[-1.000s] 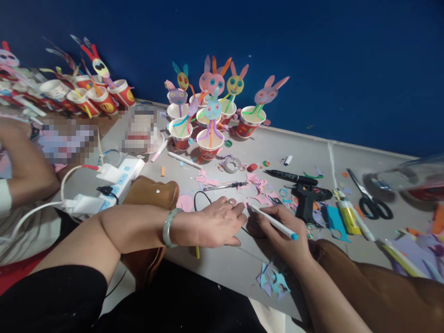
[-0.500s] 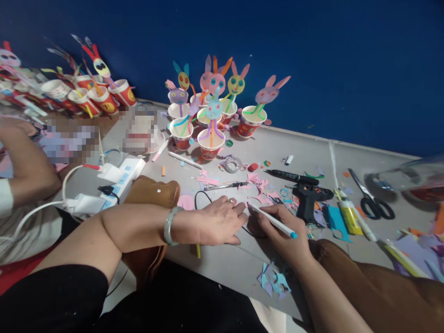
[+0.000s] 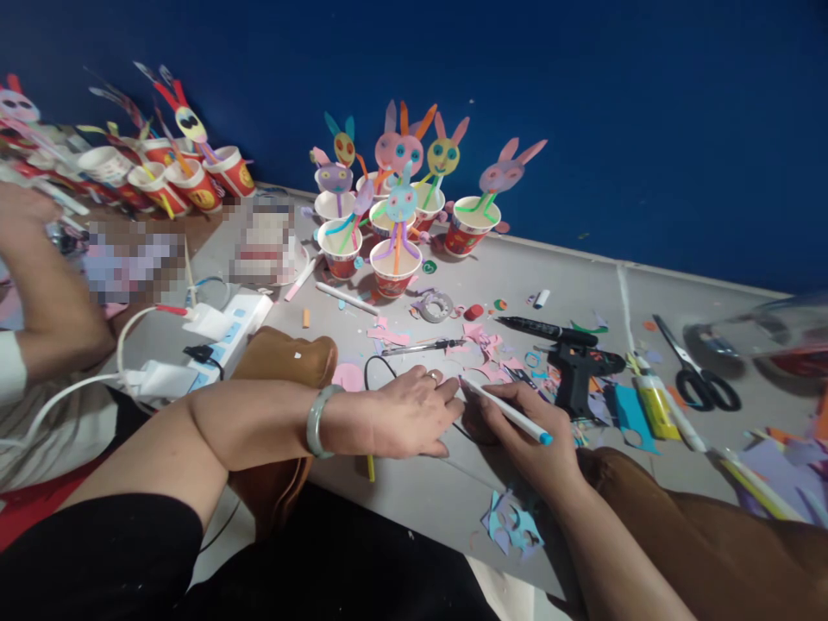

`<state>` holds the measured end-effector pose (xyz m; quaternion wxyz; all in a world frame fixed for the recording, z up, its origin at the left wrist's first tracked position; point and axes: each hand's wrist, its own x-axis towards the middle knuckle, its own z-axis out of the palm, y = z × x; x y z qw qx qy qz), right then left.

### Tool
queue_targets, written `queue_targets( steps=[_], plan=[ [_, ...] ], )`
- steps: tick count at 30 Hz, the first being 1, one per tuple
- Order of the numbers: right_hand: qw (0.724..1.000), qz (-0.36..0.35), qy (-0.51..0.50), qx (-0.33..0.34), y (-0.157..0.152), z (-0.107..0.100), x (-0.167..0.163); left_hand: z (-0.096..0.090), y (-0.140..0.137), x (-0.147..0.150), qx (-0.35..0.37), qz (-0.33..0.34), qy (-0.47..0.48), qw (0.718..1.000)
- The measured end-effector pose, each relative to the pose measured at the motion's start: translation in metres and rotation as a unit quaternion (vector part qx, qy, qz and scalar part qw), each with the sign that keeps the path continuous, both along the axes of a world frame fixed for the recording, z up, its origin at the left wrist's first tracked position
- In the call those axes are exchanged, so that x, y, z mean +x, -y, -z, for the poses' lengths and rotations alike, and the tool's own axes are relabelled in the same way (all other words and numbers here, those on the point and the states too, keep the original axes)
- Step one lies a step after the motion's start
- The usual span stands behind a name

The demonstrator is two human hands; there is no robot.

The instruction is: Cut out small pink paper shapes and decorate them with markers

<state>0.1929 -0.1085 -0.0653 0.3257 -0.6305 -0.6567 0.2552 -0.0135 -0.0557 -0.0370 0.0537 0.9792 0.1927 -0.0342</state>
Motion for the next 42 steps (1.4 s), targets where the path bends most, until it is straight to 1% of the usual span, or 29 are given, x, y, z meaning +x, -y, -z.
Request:
queue_targets(
  steps=[10, 16, 18, 21, 28, 31, 34, 38, 42],
  plan=[
    [1.0, -0.011, -0.001, 0.0, -0.001, -0.002, -0.001, -0.006, -0.002, 0.001, -0.012, 0.004, -0.008, 1.0],
    [1.0, -0.012, 0.004, 0.002, 0.0, -0.002, -0.001, -0.011, -0.021, -0.003, -0.028, -0.012, 0.008, 1.0],
    [1.0, -0.011, 0.0, 0.0, 0.0, -0.003, -0.001, -0.014, -0.03, -0.005, -0.055, -0.014, 0.01, 0.998],
    [1.0, -0.008, -0.002, -0.002, -0.001, -0.003, -0.002, -0.016, -0.041, -0.004, -0.122, -0.016, 0.016, 0.992],
    [1.0, -0.02, -0.009, 0.006, -0.001, -0.002, -0.002, -0.015, -0.059, 0.005, -0.253, -0.037, 0.074, 0.964],
    [1.0, -0.02, -0.01, 0.005, -0.001, -0.001, -0.001, -0.011, -0.065, 0.007, -0.281, -0.035, 0.091, 0.955],
    [1.0, -0.016, -0.008, 0.003, -0.001, -0.001, -0.001, -0.01, -0.069, 0.008, -0.304, -0.023, 0.084, 0.948],
    [1.0, -0.016, -0.006, 0.003, -0.001, -0.002, -0.002, -0.013, -0.071, 0.009, -0.329, -0.009, 0.058, 0.943],
    [1.0, -0.021, -0.009, 0.006, -0.001, -0.002, -0.002, -0.017, -0.071, 0.009, -0.332, -0.006, 0.046, 0.942]
  ],
)
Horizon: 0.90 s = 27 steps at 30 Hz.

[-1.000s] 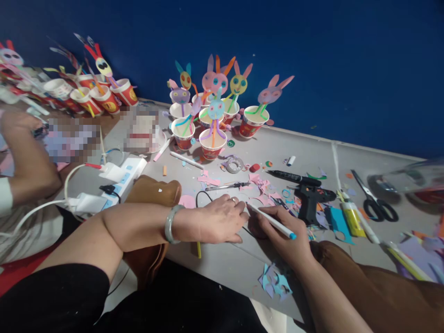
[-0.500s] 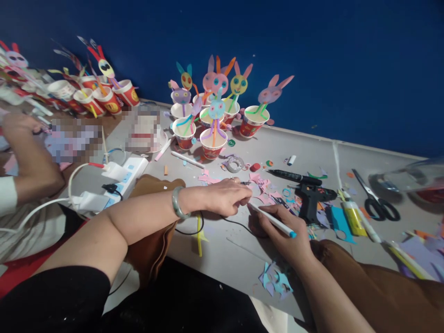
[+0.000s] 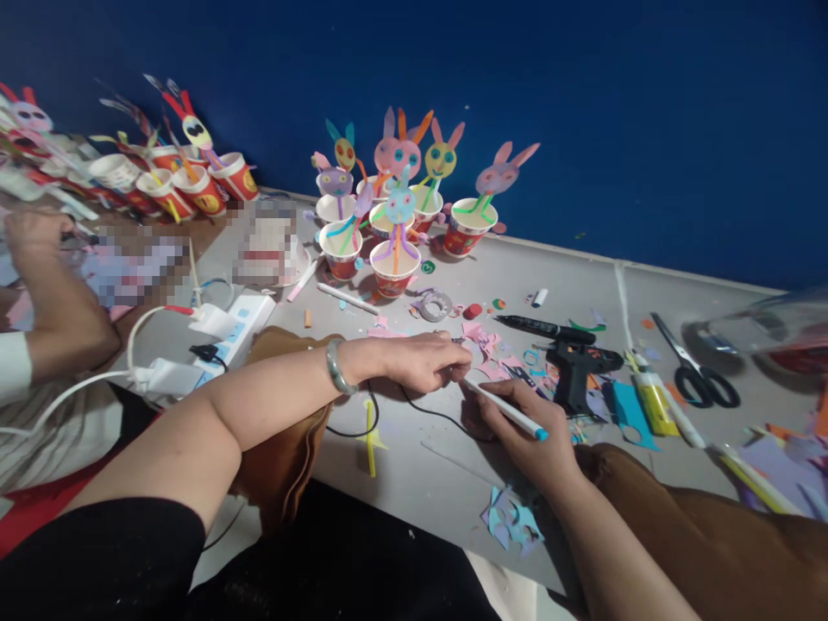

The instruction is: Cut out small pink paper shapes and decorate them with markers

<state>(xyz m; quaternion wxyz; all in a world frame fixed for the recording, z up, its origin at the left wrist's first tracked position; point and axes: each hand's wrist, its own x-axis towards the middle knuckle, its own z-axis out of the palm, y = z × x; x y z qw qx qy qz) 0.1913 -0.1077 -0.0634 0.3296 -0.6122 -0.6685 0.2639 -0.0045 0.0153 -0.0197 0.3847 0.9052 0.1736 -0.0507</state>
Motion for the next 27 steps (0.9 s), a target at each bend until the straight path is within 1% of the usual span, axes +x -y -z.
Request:
queue_targets(
  steps=[12, 17, 22, 27],
  plan=[
    [1.0, 0.002, -0.003, -0.002, 0.0002, 0.0008, 0.0, 0.0076, -0.0007, -0.0007, 0.001, 0.018, 0.018, 1.0],
    [1.0, -0.004, 0.0, -0.004, 0.0003, 0.0013, 0.001, 0.0074, -0.0009, -0.0004, -0.005, 0.015, 0.013, 1.0],
    [1.0, -0.003, 0.0, -0.008, 0.0001, 0.0009, 0.0009, 0.0064, -0.0014, -0.0021, -0.025, 0.013, 0.016, 0.999],
    [1.0, -0.007, 0.004, -0.001, -0.0001, -0.0001, 0.0009, 0.0069, -0.0031, -0.004, -0.034, 0.017, 0.017, 0.999]
  ],
)
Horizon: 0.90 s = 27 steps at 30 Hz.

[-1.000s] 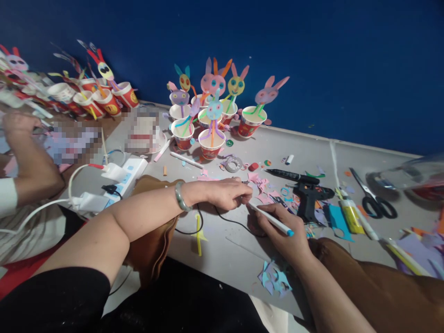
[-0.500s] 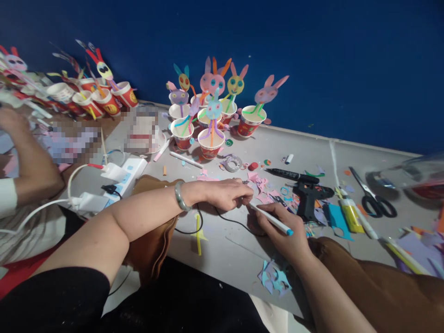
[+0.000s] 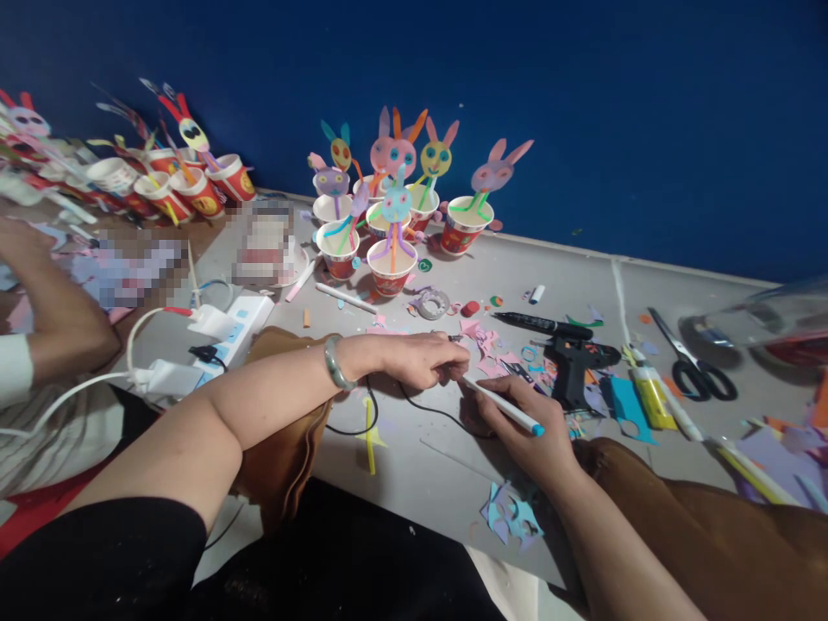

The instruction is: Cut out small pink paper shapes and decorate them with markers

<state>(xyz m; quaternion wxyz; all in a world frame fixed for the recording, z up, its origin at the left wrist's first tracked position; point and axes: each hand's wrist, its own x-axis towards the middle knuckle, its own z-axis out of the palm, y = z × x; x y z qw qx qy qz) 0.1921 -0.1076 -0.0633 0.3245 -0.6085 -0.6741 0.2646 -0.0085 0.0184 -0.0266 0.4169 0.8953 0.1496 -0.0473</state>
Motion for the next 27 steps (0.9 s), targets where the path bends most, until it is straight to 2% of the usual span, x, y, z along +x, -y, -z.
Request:
queue_targets(
  steps=[8, 14, 22, 27],
  plan=[
    [1.0, -0.003, 0.003, 0.005, -0.001, -0.002, -0.001, -0.002, -0.001, 0.001, 0.019, 0.011, -0.014, 1.0],
    [1.0, -0.01, -0.001, 0.012, -0.001, -0.001, 0.001, 0.006, -0.002, -0.001, 0.042, 0.034, 0.014, 0.998],
    [1.0, -0.008, 0.018, 0.007, 0.001, 0.003, 0.002, 0.007, -0.003, 0.001, 0.03, -0.005, 0.051, 0.998],
    [1.0, -0.011, 0.022, 0.016, 0.002, 0.004, 0.002, 0.008, -0.003, 0.002, 0.007, 0.004, 0.05, 0.999]
  ],
)
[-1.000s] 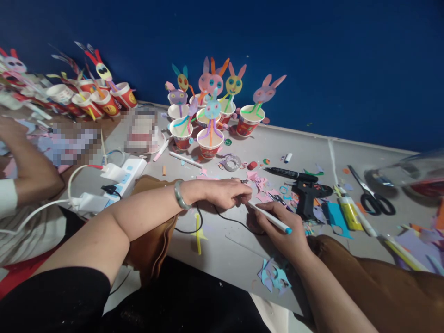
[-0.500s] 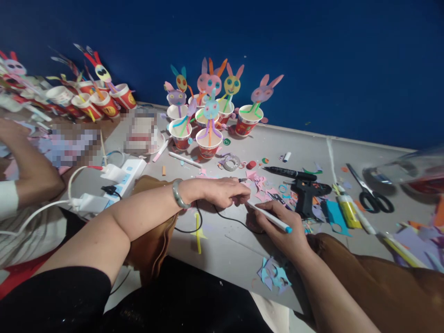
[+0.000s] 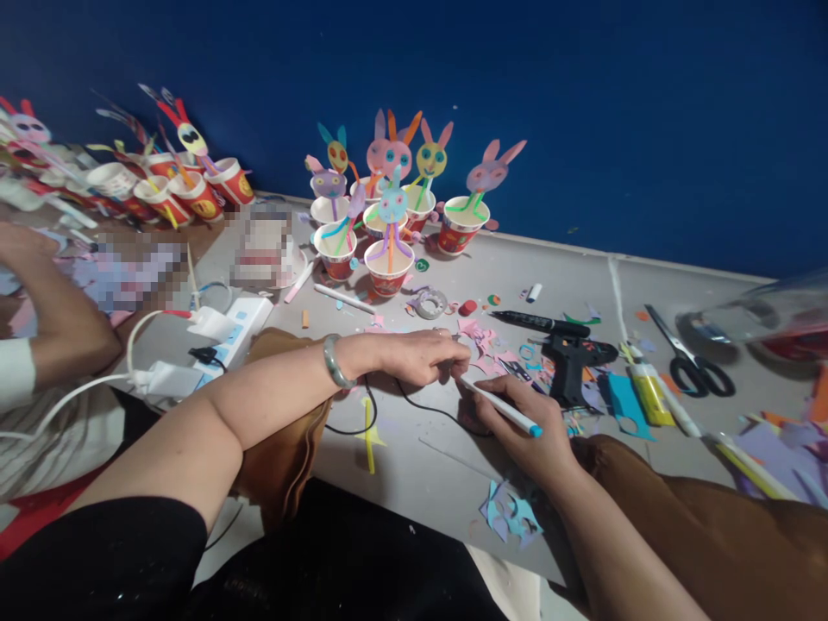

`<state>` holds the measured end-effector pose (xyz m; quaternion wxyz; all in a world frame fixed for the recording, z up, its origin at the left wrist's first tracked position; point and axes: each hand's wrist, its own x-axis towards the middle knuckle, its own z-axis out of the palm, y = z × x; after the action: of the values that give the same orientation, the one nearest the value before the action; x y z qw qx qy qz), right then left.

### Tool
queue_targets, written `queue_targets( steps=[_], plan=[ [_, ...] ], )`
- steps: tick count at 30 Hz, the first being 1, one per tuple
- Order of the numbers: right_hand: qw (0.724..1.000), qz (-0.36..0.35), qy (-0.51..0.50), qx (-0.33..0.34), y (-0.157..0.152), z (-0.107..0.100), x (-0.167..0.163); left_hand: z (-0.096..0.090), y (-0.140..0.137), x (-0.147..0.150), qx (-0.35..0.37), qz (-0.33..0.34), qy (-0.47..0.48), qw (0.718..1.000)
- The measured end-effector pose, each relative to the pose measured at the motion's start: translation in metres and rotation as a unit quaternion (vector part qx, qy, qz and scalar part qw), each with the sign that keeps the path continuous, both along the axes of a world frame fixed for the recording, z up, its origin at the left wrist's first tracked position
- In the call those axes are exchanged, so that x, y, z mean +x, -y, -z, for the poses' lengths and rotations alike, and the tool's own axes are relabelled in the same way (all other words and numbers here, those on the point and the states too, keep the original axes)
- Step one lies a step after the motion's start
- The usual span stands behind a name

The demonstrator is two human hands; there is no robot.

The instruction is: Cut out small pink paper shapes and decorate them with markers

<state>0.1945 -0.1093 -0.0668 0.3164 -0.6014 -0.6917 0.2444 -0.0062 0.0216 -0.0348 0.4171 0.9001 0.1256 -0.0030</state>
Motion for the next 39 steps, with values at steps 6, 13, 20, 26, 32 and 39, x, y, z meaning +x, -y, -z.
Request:
queue_targets(
  steps=[6, 13, 20, 26, 32, 39],
  plan=[
    [1.0, -0.002, -0.006, 0.01, -0.001, 0.001, 0.0, 0.004, 0.0, 0.0, -0.003, 0.011, -0.005, 1.0],
    [1.0, -0.008, -0.008, 0.015, -0.001, 0.001, 0.0, -0.002, 0.0, 0.001, 0.0, 0.014, -0.03, 0.999],
    [1.0, -0.007, -0.003, 0.006, -0.001, -0.001, 0.0, -0.005, 0.0, 0.0, -0.005, 0.015, -0.037, 0.999],
    [1.0, -0.008, -0.002, -0.003, 0.0, -0.003, -0.001, -0.007, 0.001, 0.0, 0.002, 0.015, -0.042, 0.999],
    [1.0, -0.008, 0.007, -0.002, 0.0, -0.006, -0.001, -0.007, 0.001, 0.0, 0.009, 0.016, -0.048, 0.999],
    [1.0, -0.004, 0.015, -0.01, 0.001, -0.006, 0.001, -0.009, 0.001, 0.0, 0.003, 0.018, -0.055, 0.998]
  ],
)
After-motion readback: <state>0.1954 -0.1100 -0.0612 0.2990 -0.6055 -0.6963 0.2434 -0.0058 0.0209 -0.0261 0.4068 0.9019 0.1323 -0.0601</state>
